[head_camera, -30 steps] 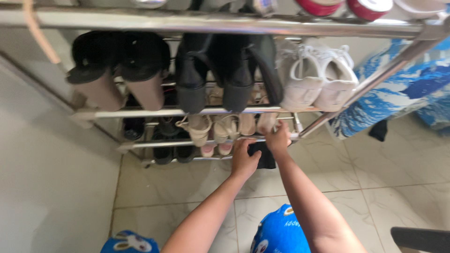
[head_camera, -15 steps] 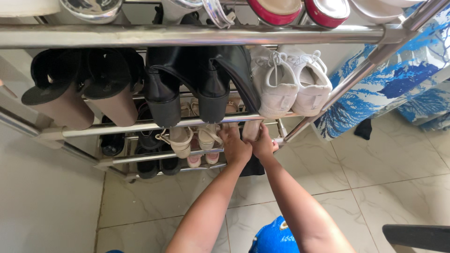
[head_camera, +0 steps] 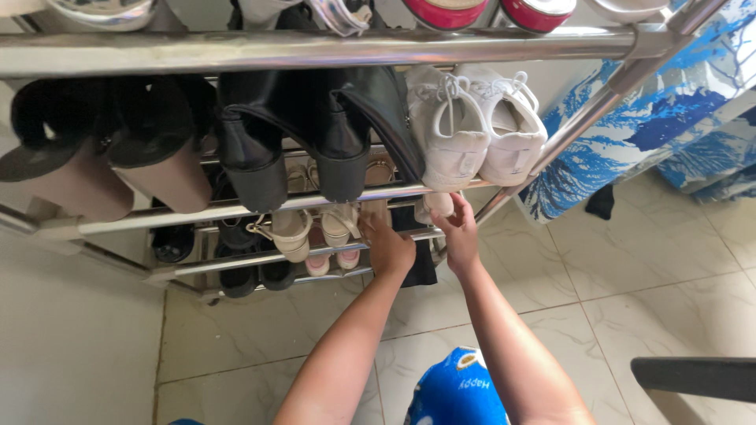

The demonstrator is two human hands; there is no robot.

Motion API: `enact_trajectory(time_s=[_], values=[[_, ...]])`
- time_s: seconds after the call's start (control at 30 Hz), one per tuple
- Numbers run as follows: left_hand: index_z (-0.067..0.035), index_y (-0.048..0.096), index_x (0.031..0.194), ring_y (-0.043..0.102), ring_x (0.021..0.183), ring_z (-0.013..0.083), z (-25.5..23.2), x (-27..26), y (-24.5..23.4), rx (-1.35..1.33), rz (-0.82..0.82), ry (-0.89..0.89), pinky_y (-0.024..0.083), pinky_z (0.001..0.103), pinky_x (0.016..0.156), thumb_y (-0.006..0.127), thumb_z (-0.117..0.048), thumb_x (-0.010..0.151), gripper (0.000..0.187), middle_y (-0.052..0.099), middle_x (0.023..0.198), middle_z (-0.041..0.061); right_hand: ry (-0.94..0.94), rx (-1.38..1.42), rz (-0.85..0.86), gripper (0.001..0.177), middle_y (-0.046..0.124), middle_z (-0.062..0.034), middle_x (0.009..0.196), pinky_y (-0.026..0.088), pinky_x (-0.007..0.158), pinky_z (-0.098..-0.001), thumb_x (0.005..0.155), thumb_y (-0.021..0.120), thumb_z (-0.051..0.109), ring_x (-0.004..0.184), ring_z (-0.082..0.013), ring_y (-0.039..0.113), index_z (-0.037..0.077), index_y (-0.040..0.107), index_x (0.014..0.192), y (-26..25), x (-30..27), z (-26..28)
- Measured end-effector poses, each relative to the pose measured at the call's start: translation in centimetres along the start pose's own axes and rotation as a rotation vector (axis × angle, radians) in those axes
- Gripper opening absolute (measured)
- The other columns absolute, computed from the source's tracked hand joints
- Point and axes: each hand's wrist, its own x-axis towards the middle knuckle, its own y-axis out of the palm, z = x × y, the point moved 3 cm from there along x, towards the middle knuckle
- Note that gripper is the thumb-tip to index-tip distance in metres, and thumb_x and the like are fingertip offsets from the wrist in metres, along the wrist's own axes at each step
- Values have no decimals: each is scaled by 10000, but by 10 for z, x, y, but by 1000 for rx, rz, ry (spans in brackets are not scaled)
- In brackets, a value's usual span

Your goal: The person wipes the metal bars of a multi-tier shoe rack using a white cloth. They move the rack slightly to access different sections and continue wiping the horizontal bars across multiple shelves.

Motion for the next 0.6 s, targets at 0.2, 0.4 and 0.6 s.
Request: enact_trajectory(time_s=[0.2, 0.4, 0.6], values=[[-160, 301, 1494, 634, 1165, 447, -26, 9, -26, -16, 389, -433, 553, 485, 951, 730, -54, 819, 807, 65, 1602, 330, 28, -94, 27, 676, 522, -122, 1449, 516, 1009, -346, 886, 727, 61, 1218, -222, 604, 4, 400, 1475, -14, -15, -4], [-27, 304, 1467, 619, 1172, 465, -11, 17, -18, -29, 160, -448, 580, 410, 981, 733, 17, 804, 791, 283, 1474, 302, 21, -88, 28, 690, 512, -116, 1432, 515, 1041, -364, 888, 732, 62, 1292, -223, 578, 14, 377, 1479, -17, -13, -7], [40, 376, 1406, 576, 1232, 446, 17, 18, 9, -92, 115, -365, 516, 411, 1045, 763, -11, 800, 720, 268, 1509, 284, 23, -103, 47, 679, 532, -121, 1419, 479, 1074, -372, 885, 746, 46, 1304, -225, 560, 18, 386, 1459, -17, -9, -14]])
